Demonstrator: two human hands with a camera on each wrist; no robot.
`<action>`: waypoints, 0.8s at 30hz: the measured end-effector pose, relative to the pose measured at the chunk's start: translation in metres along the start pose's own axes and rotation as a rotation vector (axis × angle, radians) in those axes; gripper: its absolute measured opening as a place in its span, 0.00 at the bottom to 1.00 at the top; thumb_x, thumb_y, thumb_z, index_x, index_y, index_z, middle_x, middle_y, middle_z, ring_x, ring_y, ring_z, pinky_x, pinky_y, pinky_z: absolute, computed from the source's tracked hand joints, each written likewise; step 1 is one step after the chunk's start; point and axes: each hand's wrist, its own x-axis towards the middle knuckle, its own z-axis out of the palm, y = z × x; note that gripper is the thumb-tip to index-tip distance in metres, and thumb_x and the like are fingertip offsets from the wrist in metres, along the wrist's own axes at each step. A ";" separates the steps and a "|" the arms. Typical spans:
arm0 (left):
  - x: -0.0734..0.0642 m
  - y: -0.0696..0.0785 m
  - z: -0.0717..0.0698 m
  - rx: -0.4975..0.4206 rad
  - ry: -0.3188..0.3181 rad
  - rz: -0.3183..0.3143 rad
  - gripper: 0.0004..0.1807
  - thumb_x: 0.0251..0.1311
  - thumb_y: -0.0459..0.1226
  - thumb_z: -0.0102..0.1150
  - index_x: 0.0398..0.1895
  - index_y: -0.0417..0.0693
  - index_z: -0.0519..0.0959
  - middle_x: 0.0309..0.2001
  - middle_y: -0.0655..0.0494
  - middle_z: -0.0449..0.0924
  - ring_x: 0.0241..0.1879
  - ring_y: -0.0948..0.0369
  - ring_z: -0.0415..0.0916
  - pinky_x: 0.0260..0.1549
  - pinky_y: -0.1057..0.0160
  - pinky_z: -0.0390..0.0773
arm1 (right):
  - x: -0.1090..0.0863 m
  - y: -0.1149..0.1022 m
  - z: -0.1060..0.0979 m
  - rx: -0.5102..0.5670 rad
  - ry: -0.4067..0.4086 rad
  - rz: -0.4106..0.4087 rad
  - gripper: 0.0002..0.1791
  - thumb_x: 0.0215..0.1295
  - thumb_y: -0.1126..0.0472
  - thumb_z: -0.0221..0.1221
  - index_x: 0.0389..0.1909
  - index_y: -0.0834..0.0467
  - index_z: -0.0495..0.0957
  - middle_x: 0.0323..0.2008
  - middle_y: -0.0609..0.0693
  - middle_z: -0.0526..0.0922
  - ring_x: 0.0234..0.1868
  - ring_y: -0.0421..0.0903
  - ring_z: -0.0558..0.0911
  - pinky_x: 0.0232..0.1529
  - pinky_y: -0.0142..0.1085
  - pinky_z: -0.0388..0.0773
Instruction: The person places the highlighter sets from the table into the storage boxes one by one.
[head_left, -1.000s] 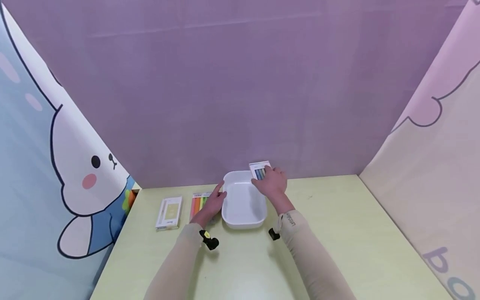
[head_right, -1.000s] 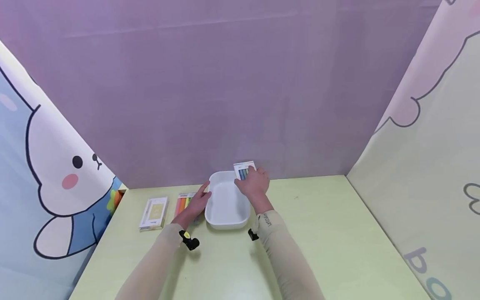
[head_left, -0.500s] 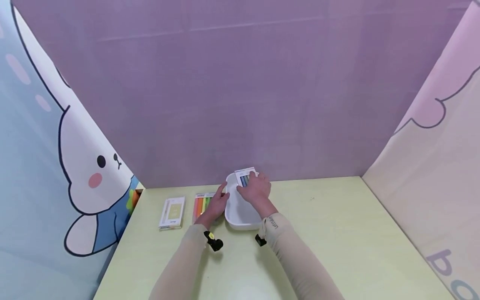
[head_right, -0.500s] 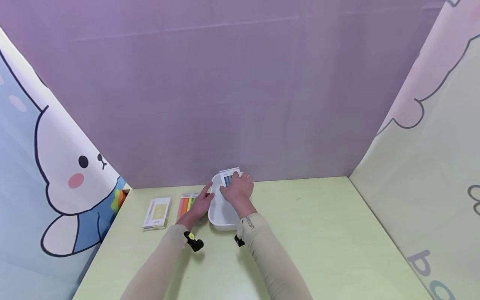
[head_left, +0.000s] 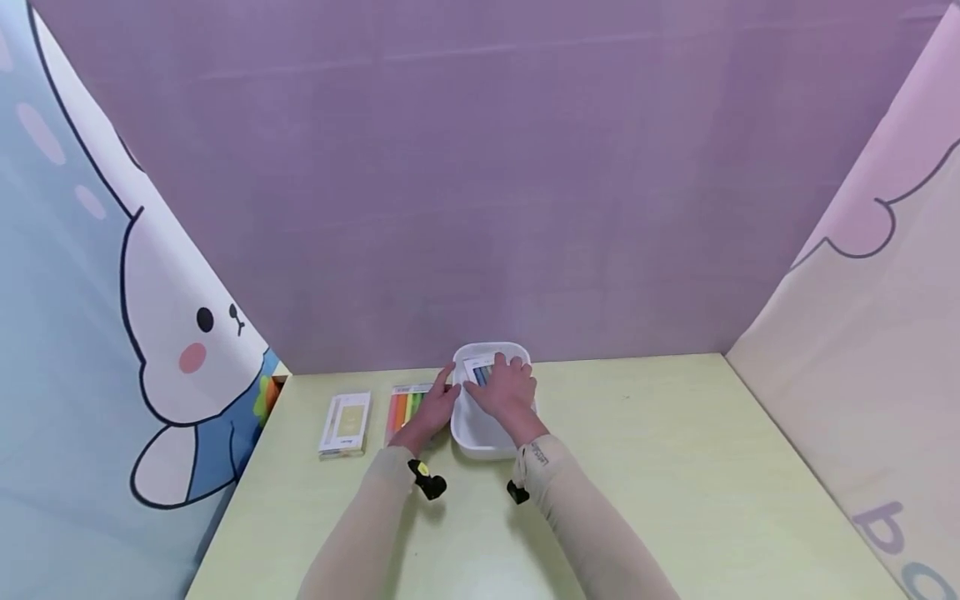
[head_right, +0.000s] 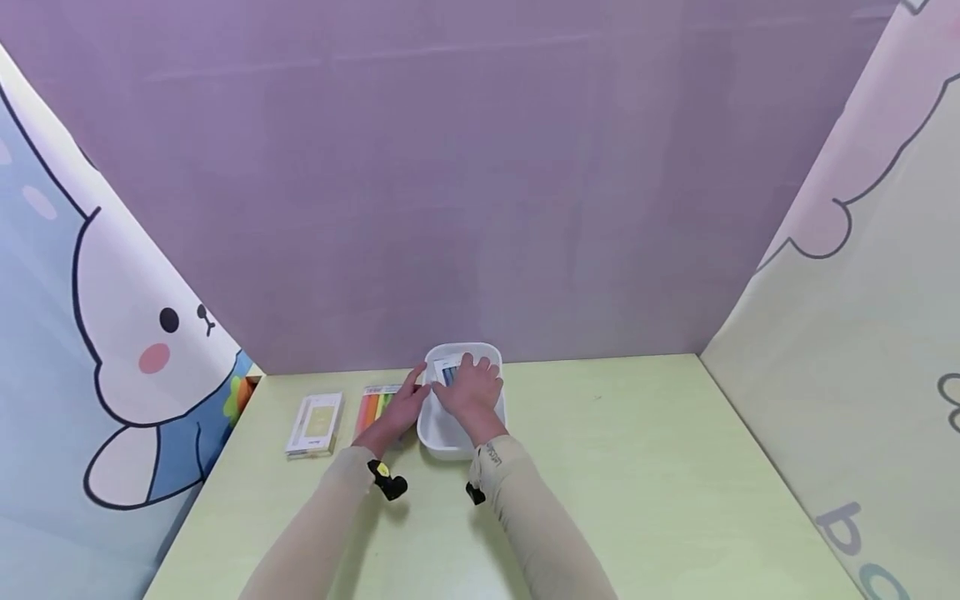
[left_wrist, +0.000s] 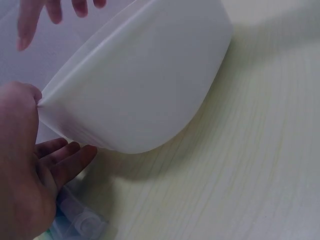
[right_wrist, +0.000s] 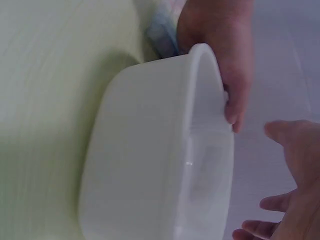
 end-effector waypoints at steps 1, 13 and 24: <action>0.000 0.000 0.000 0.004 0.000 0.017 0.30 0.74 0.47 0.43 0.76 0.63 0.52 0.56 0.41 0.74 0.53 0.48 0.74 0.55 0.47 0.71 | 0.000 0.002 0.002 0.006 0.012 -0.002 0.46 0.56 0.31 0.58 0.64 0.61 0.68 0.54 0.64 0.72 0.53 0.61 0.70 0.50 0.53 0.70; 0.000 0.007 0.003 0.002 0.007 -0.017 0.29 0.75 0.46 0.42 0.76 0.67 0.51 0.61 0.42 0.71 0.58 0.47 0.70 0.61 0.44 0.63 | 0.023 0.032 -0.007 0.128 0.002 -0.022 0.27 0.64 0.46 0.56 0.59 0.58 0.74 0.56 0.59 0.75 0.57 0.59 0.71 0.54 0.54 0.69; 0.001 0.003 0.006 -0.001 0.024 -0.025 0.29 0.75 0.46 0.41 0.76 0.68 0.51 0.61 0.42 0.71 0.58 0.47 0.70 0.61 0.43 0.62 | 0.028 0.073 -0.005 0.244 0.018 -0.019 0.23 0.64 0.53 0.56 0.58 0.56 0.77 0.57 0.60 0.74 0.55 0.59 0.75 0.45 0.52 0.77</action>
